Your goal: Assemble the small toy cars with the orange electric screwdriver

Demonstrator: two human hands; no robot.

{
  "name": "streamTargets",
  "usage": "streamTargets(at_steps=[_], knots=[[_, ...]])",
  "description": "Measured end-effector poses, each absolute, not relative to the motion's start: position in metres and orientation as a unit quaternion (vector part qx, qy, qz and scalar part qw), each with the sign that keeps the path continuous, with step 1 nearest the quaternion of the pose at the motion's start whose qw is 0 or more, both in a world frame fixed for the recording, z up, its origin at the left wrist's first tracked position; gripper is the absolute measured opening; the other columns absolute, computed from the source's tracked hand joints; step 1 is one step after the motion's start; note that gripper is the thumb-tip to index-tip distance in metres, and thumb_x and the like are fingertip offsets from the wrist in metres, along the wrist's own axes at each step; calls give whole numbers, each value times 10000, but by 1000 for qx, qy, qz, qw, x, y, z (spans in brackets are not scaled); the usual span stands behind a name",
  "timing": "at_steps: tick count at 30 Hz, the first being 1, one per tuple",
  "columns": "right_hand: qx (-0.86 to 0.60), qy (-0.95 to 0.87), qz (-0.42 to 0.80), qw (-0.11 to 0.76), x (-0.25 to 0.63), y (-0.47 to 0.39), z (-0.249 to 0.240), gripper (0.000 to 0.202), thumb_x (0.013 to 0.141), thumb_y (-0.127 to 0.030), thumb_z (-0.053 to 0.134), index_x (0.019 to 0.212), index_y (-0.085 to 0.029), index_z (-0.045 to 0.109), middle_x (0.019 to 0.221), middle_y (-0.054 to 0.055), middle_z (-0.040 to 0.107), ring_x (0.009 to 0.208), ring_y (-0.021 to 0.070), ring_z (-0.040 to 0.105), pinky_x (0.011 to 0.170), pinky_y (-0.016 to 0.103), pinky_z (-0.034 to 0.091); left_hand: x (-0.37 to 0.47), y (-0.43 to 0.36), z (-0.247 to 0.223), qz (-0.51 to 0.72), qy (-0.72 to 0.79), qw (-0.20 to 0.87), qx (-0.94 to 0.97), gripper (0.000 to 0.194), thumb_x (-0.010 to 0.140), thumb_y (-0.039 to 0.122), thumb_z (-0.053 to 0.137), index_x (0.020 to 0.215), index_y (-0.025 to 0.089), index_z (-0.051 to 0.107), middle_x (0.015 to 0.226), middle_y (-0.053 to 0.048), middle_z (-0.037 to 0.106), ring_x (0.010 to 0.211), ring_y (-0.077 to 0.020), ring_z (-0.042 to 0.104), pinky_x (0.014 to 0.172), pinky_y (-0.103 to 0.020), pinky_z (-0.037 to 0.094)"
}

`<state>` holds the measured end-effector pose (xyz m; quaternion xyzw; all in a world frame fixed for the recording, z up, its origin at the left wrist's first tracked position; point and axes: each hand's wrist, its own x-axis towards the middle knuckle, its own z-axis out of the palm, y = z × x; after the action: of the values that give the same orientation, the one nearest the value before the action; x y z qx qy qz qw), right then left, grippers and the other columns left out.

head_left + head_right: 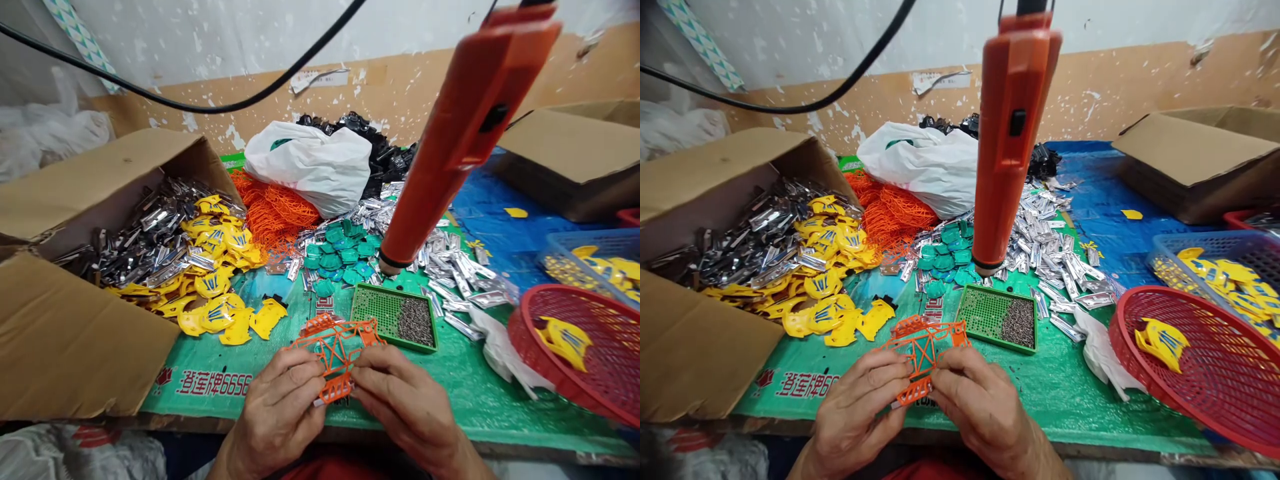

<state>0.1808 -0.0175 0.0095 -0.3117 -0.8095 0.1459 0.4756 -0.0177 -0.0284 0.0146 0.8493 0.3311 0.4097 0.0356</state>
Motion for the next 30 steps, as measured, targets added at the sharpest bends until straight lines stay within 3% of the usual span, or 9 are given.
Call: streamTargets(at_steps=[15,22,28,30], knots=[[-304,-841,95,438,187,-17,8,205,943,-212,467,917,-129,652,833,77,698,684,104,650,572,187,506,-15,-29,16,407,333,40,849,210,742,-8,553,865,128,657,835,-56,734,858,-175,627,794,-281,550],[-323,-864,-1,387,191,-18,13,121,881,-215,588,956,-156,663,884,54,722,652,132,557,578,281,413,-16,-31,14,402,339,50,849,193,744,11,568,871,130,651,838,-51,737,848,-174,639,822,-305,537],[-347,-860,28,373,193,-21,14,115,852,-225,635,963,-216,663,970,0,729,1010,228,507,909,423,314,-15,-33,15,397,336,55,852,200,744,14,562,876,140,644,820,-48,736,836,-175,647,830,-316,543],[-331,-865,74,368,193,-19,13,85,877,-218,596,938,-220,655,944,-7,725,1023,218,503,941,426,286,-14,-34,16,396,334,56,854,194,755,19,557,876,143,643,813,-50,734,833,-175,647,821,-317,549]])
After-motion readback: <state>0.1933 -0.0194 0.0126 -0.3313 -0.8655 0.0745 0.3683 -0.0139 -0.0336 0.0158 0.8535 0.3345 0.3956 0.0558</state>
